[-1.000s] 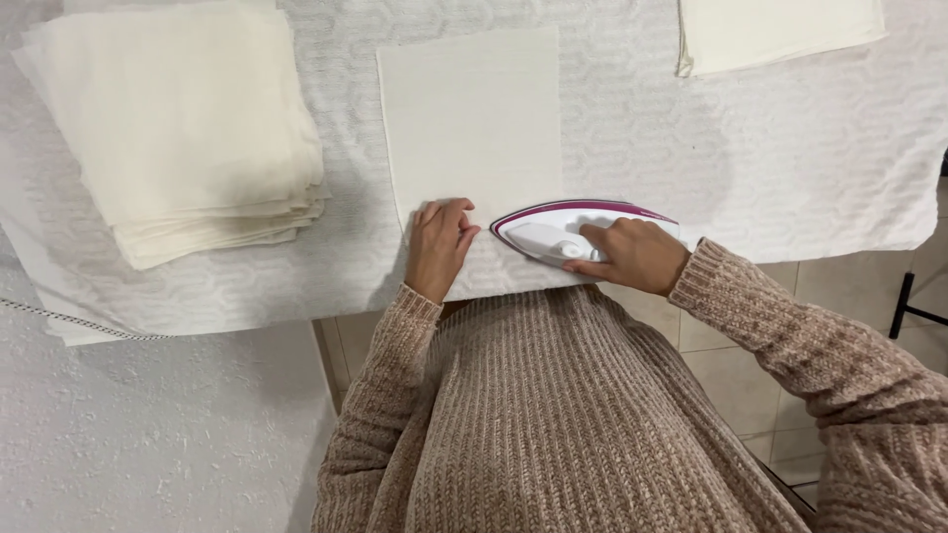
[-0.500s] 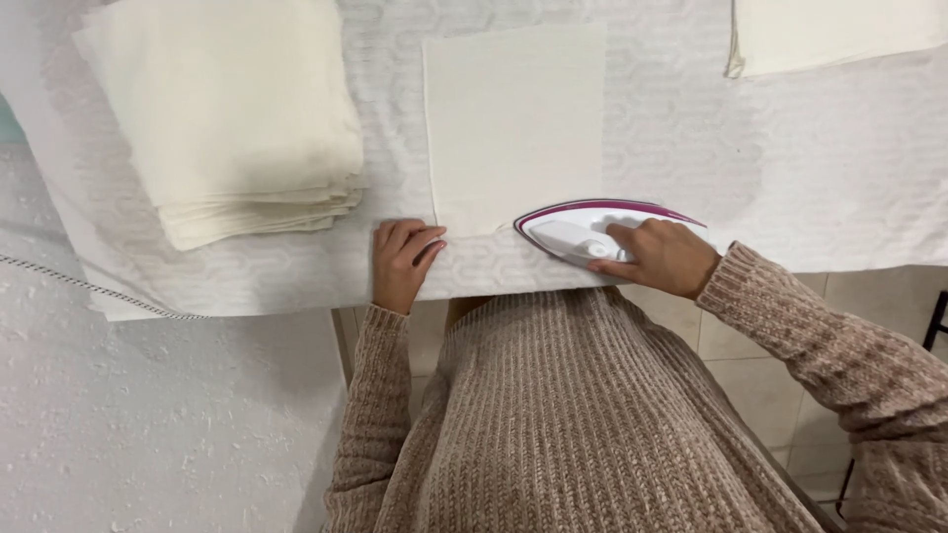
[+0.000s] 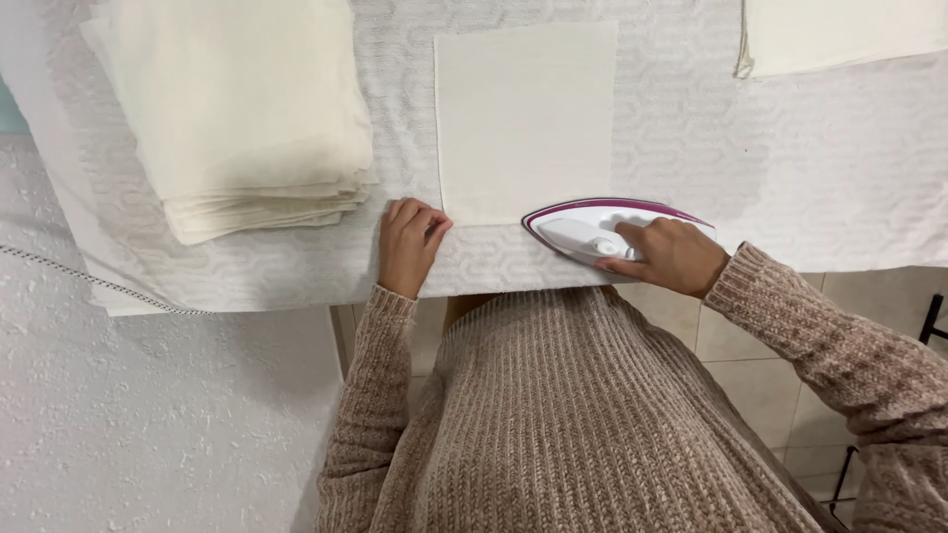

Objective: Ironing small square pieces of white fabric and stacking them on a table.

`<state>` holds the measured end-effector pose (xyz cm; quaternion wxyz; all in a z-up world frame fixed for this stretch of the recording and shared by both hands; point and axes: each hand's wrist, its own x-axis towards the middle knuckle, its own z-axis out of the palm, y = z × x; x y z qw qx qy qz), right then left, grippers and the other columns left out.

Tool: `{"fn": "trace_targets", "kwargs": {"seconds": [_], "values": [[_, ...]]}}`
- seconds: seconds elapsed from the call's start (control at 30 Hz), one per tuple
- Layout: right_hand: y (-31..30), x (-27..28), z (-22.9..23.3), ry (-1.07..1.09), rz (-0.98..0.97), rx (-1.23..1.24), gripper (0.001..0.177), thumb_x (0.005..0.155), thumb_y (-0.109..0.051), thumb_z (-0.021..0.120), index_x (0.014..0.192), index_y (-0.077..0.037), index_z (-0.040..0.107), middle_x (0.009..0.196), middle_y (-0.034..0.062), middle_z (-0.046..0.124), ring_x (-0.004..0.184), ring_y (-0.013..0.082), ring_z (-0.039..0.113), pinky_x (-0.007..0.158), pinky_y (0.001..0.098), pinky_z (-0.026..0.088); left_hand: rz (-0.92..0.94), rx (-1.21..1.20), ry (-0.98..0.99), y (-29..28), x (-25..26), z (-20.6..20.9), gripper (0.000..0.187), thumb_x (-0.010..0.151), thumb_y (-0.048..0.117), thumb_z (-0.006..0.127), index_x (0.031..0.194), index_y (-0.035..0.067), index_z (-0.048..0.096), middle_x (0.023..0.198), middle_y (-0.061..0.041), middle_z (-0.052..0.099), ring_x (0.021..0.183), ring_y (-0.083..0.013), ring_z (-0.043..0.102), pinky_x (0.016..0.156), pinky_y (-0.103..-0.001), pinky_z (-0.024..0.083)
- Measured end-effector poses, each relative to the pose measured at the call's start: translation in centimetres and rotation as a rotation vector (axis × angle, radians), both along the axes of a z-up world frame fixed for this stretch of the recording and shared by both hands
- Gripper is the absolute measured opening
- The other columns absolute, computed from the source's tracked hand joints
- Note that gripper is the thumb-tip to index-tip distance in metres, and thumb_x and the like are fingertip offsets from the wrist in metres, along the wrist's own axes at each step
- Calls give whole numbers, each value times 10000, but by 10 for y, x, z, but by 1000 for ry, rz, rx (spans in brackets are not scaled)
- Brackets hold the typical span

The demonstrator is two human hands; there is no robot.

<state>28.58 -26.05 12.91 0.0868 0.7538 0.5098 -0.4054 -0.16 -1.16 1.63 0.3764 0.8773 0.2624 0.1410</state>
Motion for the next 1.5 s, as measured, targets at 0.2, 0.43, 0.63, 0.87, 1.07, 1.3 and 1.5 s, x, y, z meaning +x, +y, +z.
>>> {"fn": "trace_targets", "kwargs": {"seconds": [0.2, 0.43, 0.63, 0.87, 1.07, 1.3, 1.5], "values": [[9, -8, -5, 18, 8, 31, 570, 929, -592, 589, 1197, -96, 676, 820, 229, 758, 840, 421, 757, 762, 505, 609, -36, 78, 142, 3, 3, -26, 141, 832, 163, 816, 816, 124, 681, 841, -25, 583, 910, -272, 595, 791, -436, 487], [22, -26, -23, 5, 53, 100, 559, 929, -617, 582, 1138, -109, 685, 790, 201, 750, 789, 402, 758, 718, 477, 616, -49, 129, 258, 2, 1, -53, 152, 801, 230, 813, 789, 182, 669, 860, 15, 571, 936, -249, 600, 756, -417, 519], [37, -39, -24, 38, 66, 117, 543, 928, -598, 594, 1101, -90, 679, 772, 227, 735, 773, 431, 749, 702, 500, 612, -65, 102, 253, 2, -1, -57, 147, 801, 217, 811, 796, 166, 673, 864, 0, 572, 949, -266, 599, 762, -425, 526], [57, -51, -24, 60, 76, 74, 566, 935, -611, 576, 1131, -89, 673, 789, 215, 737, 803, 424, 752, 721, 492, 615, -67, 57, 240, 7, 1, -49, 200, 786, 251, 820, 845, 179, 642, 861, 10, 568, 943, -253, 609, 796, -409, 526], [69, -64, -27, 59, 86, 55, 557, 950, -606, 560, 1143, -95, 670, 802, 201, 738, 814, 407, 756, 719, 470, 616, 54, -170, 25, 18, -4, -25, 252, 873, 66, 737, 1076, 99, 591, 862, -97, 584, 887, -344, 648, 782, -426, 546], [80, -77, -26, 41, 100, 74, 550, 966, -605, 541, 1160, -106, 663, 805, 193, 729, 813, 394, 756, 704, 463, 617, 260, -79, -208, -16, -32, -41, 255, 1076, 66, 456, 1280, 47, 609, 1170, -129, 634, 1082, -333, 640, 913, -375, 553], [64, -72, -30, 43, 48, 82, 612, 937, -623, 557, 1181, -73, 664, 806, 240, 722, 811, 444, 745, 694, 512, 607, 19, -292, -305, -74, -17, -1, 543, 1103, 149, 306, 1579, -52, 140, 1678, -261, 167, 1500, -381, 314, 1219, -465, 306]]}}
